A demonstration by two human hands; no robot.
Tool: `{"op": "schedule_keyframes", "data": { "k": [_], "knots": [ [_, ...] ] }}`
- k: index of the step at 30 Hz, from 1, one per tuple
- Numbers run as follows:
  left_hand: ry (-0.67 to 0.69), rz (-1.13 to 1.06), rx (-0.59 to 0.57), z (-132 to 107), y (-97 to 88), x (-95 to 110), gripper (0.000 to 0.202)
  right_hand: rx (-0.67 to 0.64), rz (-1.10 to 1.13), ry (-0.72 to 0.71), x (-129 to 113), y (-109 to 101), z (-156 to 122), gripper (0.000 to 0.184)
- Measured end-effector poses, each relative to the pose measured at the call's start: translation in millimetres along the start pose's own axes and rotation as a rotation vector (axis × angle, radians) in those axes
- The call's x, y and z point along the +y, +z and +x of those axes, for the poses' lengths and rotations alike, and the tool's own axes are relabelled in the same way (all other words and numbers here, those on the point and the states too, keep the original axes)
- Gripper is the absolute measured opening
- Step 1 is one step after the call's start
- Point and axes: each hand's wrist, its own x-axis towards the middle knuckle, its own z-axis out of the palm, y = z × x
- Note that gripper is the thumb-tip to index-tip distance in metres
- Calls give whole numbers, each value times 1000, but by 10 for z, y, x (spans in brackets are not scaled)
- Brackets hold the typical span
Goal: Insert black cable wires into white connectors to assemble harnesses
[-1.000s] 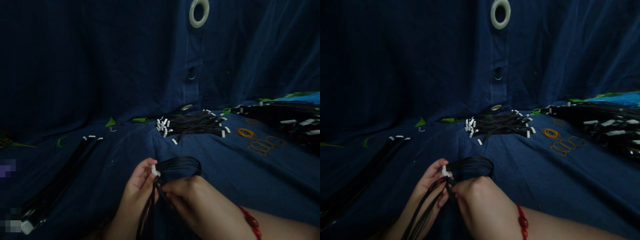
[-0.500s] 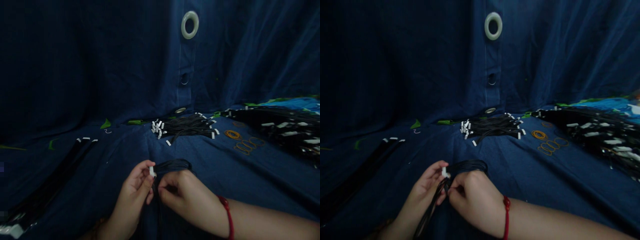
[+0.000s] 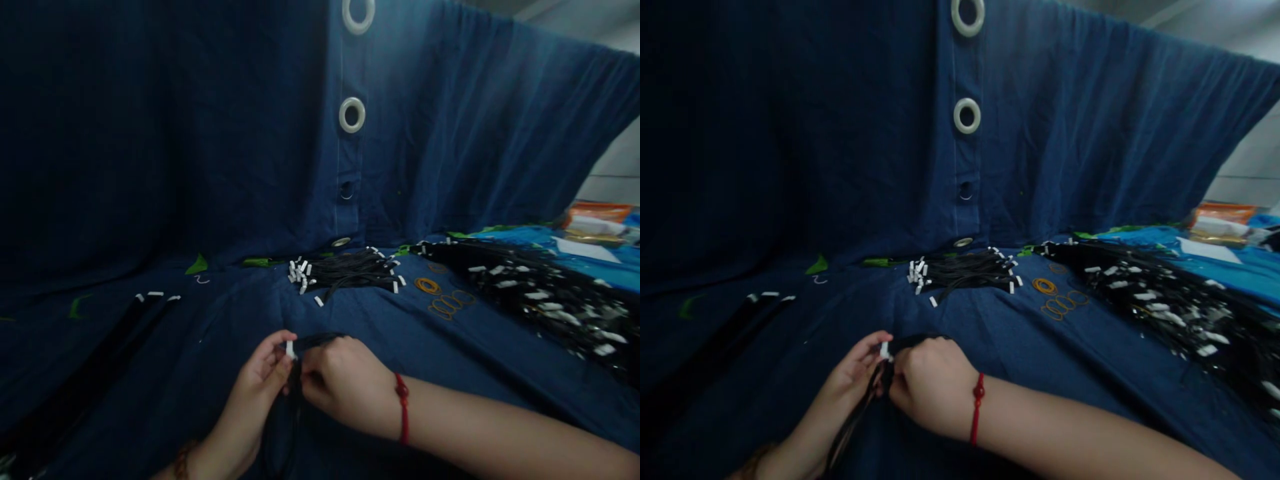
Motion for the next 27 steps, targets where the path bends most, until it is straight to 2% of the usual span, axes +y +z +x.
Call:
{"op": "schedule_keyframes", "data": {
  "k": [5,7,9,11,13,15,17,20,22,23,24,25,27],
  "knots": [
    [-62,-240,-22,-105,15,68,36,10,114,13,-133,-175,-115,16],
    [-80,-315,12,-152,41,100,39,-31,262,19,-136,-261,-180,23],
    [-108,-380,37,-188,60,116,44,-156,564,84,-87,-366,-231,23],
    [-142,-424,51,-202,65,107,49,-292,979,154,3,-485,-255,17],
    [-147,-451,72,-188,52,70,50,-312,1330,144,105,-595,-253,19],
    [-116,-474,68,-145,22,6,50,-205,1489,88,191,-670,-239,17],
    [-77,-494,27,-80,-21,-72,50,-57,1391,55,245,-708,-229,15],
    [-34,-492,-32,15,-80,-169,47,301,1164,-14,259,-750,-242,13],
    [-14,-471,-48,40,-96,-194,45,551,1259,-44,223,-794,-272,14],
    [1,-460,-53,36,-94,-194,43,617,1370,-50,192,-814,-290,15],
    [15,-450,-55,24,-87,-188,40,621,1480,-50,152,-825,-309,17],
    [29,-442,-54,4,-76,-178,38,559,1552,-50,105,-821,-327,17],
    [48,-430,-43,-44,-49,-153,36,295,1540,-43,-3,-755,-357,14]
  ]
}}
